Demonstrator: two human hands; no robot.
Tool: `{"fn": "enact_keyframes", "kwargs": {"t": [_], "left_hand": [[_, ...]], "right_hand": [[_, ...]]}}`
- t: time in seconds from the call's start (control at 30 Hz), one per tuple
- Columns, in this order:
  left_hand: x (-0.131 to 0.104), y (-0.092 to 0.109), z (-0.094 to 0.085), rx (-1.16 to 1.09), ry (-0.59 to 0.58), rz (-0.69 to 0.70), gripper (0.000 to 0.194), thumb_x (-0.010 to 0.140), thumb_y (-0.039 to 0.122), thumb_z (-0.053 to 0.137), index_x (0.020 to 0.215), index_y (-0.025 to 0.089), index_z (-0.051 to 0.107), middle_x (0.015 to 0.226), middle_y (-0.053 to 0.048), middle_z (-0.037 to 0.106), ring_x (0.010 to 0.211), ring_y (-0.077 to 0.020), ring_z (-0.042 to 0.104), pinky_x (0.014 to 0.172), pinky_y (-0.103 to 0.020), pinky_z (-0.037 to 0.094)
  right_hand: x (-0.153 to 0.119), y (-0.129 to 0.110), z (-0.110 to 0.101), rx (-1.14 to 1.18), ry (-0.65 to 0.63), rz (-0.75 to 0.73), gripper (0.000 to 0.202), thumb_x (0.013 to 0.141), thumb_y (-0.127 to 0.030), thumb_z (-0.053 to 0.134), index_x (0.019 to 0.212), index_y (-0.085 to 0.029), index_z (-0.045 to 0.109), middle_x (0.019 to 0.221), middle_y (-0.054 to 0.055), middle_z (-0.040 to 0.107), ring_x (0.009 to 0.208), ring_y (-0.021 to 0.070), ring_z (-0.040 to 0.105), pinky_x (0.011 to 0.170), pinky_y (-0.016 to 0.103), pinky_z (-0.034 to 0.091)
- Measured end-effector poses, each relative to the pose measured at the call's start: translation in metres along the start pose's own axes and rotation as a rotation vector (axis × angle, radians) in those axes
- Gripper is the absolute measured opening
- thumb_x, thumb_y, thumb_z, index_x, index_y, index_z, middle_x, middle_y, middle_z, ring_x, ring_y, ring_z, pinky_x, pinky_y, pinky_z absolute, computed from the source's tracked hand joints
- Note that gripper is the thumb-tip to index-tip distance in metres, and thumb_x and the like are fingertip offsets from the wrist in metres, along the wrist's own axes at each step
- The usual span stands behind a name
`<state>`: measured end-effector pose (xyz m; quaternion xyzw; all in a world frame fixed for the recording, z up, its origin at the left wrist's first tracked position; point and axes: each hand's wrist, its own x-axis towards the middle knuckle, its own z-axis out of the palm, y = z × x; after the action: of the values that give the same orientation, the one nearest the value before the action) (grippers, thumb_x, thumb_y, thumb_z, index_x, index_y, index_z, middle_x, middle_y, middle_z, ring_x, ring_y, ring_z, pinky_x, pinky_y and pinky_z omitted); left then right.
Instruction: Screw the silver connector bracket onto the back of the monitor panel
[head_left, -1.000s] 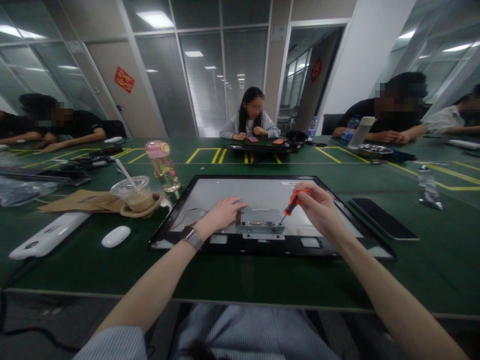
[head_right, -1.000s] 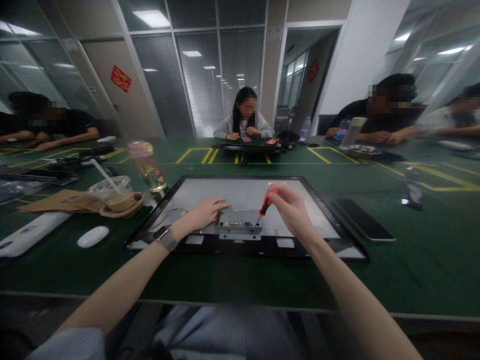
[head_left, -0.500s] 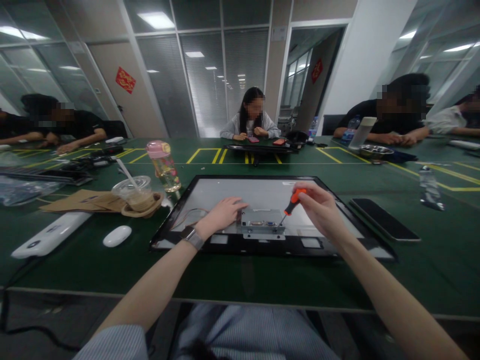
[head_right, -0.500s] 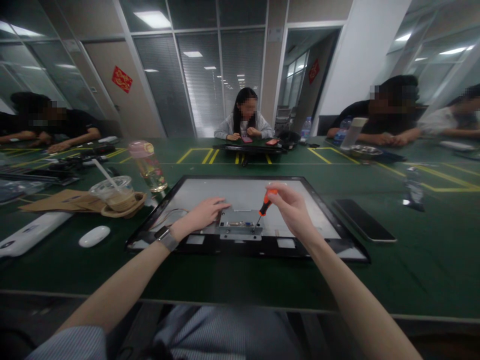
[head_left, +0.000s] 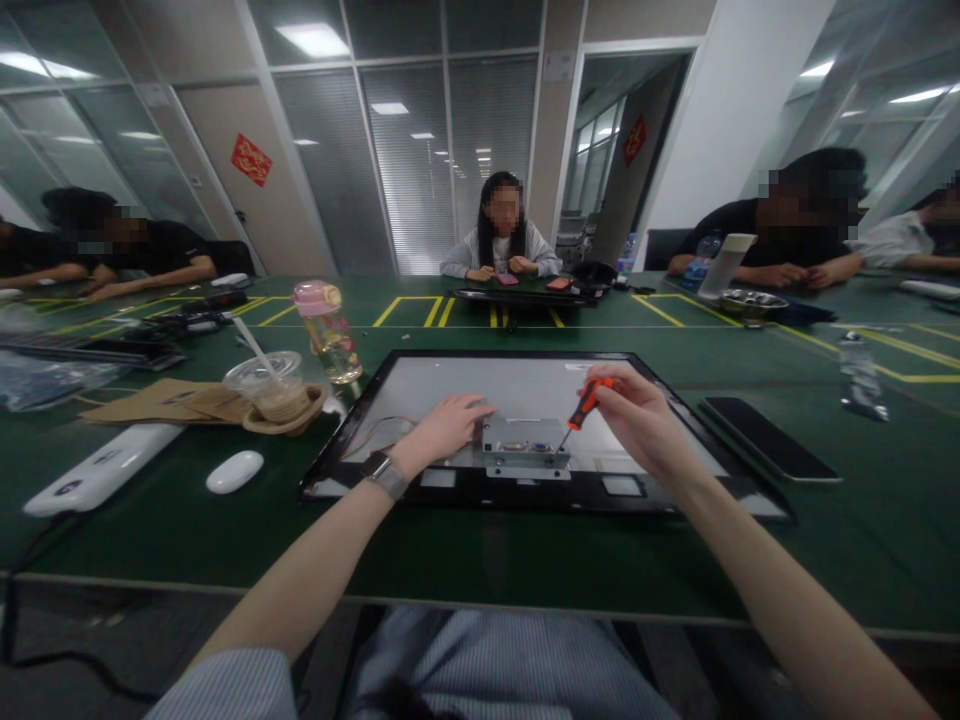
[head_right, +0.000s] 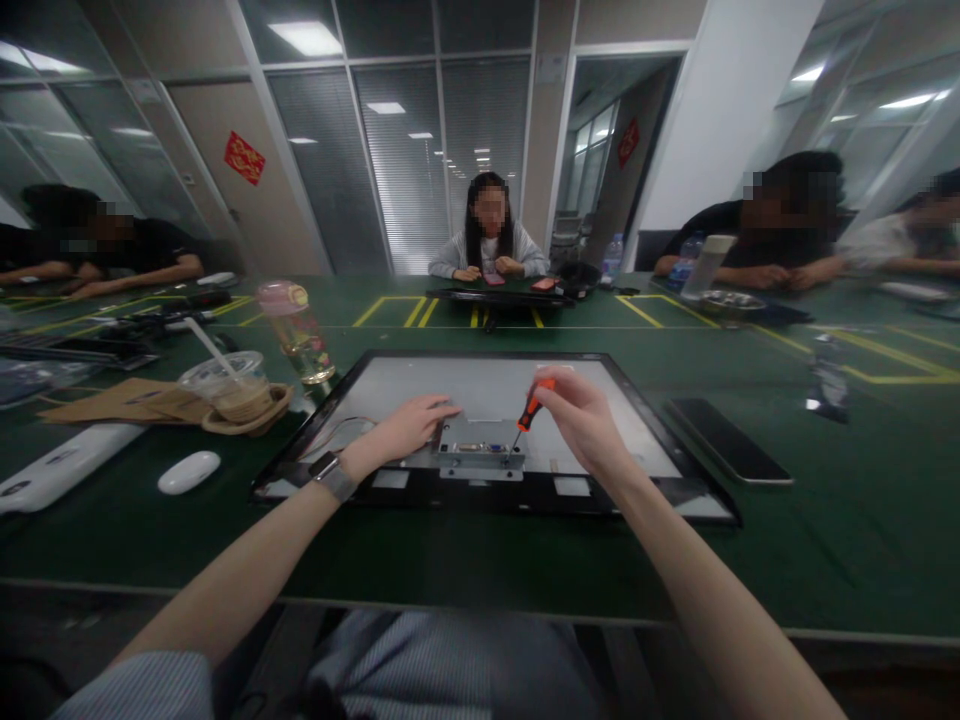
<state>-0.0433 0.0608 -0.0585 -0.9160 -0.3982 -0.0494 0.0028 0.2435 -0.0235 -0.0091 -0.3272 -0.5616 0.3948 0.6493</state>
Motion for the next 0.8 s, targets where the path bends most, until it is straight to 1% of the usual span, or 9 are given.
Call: {"fn": "enact_keyframes", "kwargs": {"t": [0.07, 0.17, 0.23, 0.3, 0.4, 0.53, 0.6, 0.7, 0.8], "left_hand": [[-0.0002, -0.0013, 0.0011, -0.003, 0.001, 0.004, 0.053, 0.102, 0.014, 0.040, 0.152, 0.028, 0.047, 0.159, -0.008, 0.046, 0.144, -0.0252, 0.047, 0.119, -0.044, 0.038], [-0.0002, -0.0039, 0.0030, -0.006, 0.006, 0.009, 0.052, 0.102, 0.015, 0.039, 0.152, 0.028, 0.048, 0.159, -0.009, 0.047, 0.144, -0.0255, 0.047, 0.119, -0.045, 0.039], [-0.0001, -0.0048, 0.0035, -0.009, 0.011, 0.012, 0.052, 0.103, 0.015, 0.039, 0.152, 0.027, 0.048, 0.159, -0.009, 0.047, 0.144, -0.0257, 0.047, 0.119, -0.045, 0.039], [0.0000, -0.0047, 0.0031, -0.015, 0.008, 0.013, 0.052, 0.103, 0.015, 0.040, 0.152, 0.027, 0.048, 0.159, -0.010, 0.046, 0.144, -0.0260, 0.047, 0.119, -0.046, 0.039], [0.0000, -0.0037, 0.0021, -0.023, -0.002, 0.005, 0.052, 0.102, 0.015, 0.041, 0.152, 0.028, 0.047, 0.160, -0.009, 0.046, 0.145, -0.0261, 0.046, 0.120, -0.046, 0.039], [-0.0002, -0.0034, 0.0015, -0.029, 0.003, 0.004, 0.052, 0.103, 0.015, 0.040, 0.152, 0.029, 0.047, 0.159, -0.008, 0.047, 0.145, -0.0253, 0.046, 0.120, -0.045, 0.038], [-0.0006, -0.0030, 0.0007, -0.028, -0.003, 0.007, 0.051, 0.103, 0.016, 0.040, 0.153, 0.028, 0.047, 0.159, -0.008, 0.046, 0.146, -0.0255, 0.046, 0.120, -0.045, 0.038], [-0.0013, -0.0014, -0.0015, -0.022, -0.013, 0.003, 0.052, 0.103, 0.016, 0.039, 0.153, 0.028, 0.046, 0.160, -0.008, 0.046, 0.146, -0.0254, 0.045, 0.121, -0.044, 0.037], [-0.0017, 0.0008, -0.0035, -0.015, -0.018, 0.005, 0.052, 0.103, 0.015, 0.040, 0.153, 0.027, 0.046, 0.160, -0.009, 0.046, 0.146, -0.0258, 0.045, 0.120, -0.044, 0.037]], "right_hand": [[0.0000, 0.0003, -0.0013, 0.015, 0.001, 0.012, 0.019, 0.076, -0.040, 0.087, 0.094, -0.035, 0.079, 0.096, 0.000, 0.076, 0.094, 0.0206, 0.070, 0.096, 0.043, 0.055], [-0.0007, -0.0004, 0.0003, 0.032, -0.036, 0.028, 0.030, 0.083, -0.039, 0.082, 0.113, -0.038, 0.077, 0.107, 0.001, 0.077, 0.104, 0.0218, 0.070, 0.103, 0.046, 0.052], [-0.0014, -0.0009, 0.0030, 0.031, -0.064, 0.026, 0.035, 0.087, -0.042, 0.078, 0.121, -0.038, 0.073, 0.113, 0.002, 0.076, 0.108, 0.0226, 0.069, 0.104, 0.048, 0.051], [-0.0019, -0.0007, 0.0055, 0.037, -0.073, 0.015, 0.032, 0.088, -0.046, 0.076, 0.119, -0.038, 0.074, 0.115, 0.002, 0.076, 0.106, 0.0226, 0.070, 0.102, 0.048, 0.053], [-0.0024, 0.0004, 0.0067, 0.047, -0.061, -0.003, 0.025, 0.088, -0.051, 0.075, 0.109, -0.036, 0.076, 0.109, 0.002, 0.077, 0.100, 0.0221, 0.070, 0.095, 0.046, 0.056], [-0.0024, 0.0010, 0.0023, -0.017, -0.030, -0.009, 0.024, 0.081, -0.048, 0.082, 0.100, -0.035, 0.077, 0.094, 0.001, 0.075, 0.090, 0.0209, 0.069, 0.090, 0.043, 0.057], [-0.0018, 0.0017, -0.0004, -0.066, -0.001, -0.008, 0.023, 0.080, -0.047, 0.083, 0.098, -0.034, 0.077, 0.089, 0.000, 0.074, 0.087, 0.0208, 0.069, 0.089, 0.043, 0.058], [-0.0006, 0.0039, -0.0018, -0.094, 0.019, -0.025, 0.027, 0.084, -0.048, 0.079, 0.106, -0.034, 0.076, 0.096, 0.002, 0.075, 0.092, 0.0214, 0.070, 0.092, 0.044, 0.058], [0.0000, 0.0052, 0.0000, -0.076, 0.001, -0.042, 0.030, 0.089, -0.049, 0.074, 0.115, -0.035, 0.073, 0.106, 0.004, 0.077, 0.100, 0.0230, 0.071, 0.097, 0.048, 0.056]]}}
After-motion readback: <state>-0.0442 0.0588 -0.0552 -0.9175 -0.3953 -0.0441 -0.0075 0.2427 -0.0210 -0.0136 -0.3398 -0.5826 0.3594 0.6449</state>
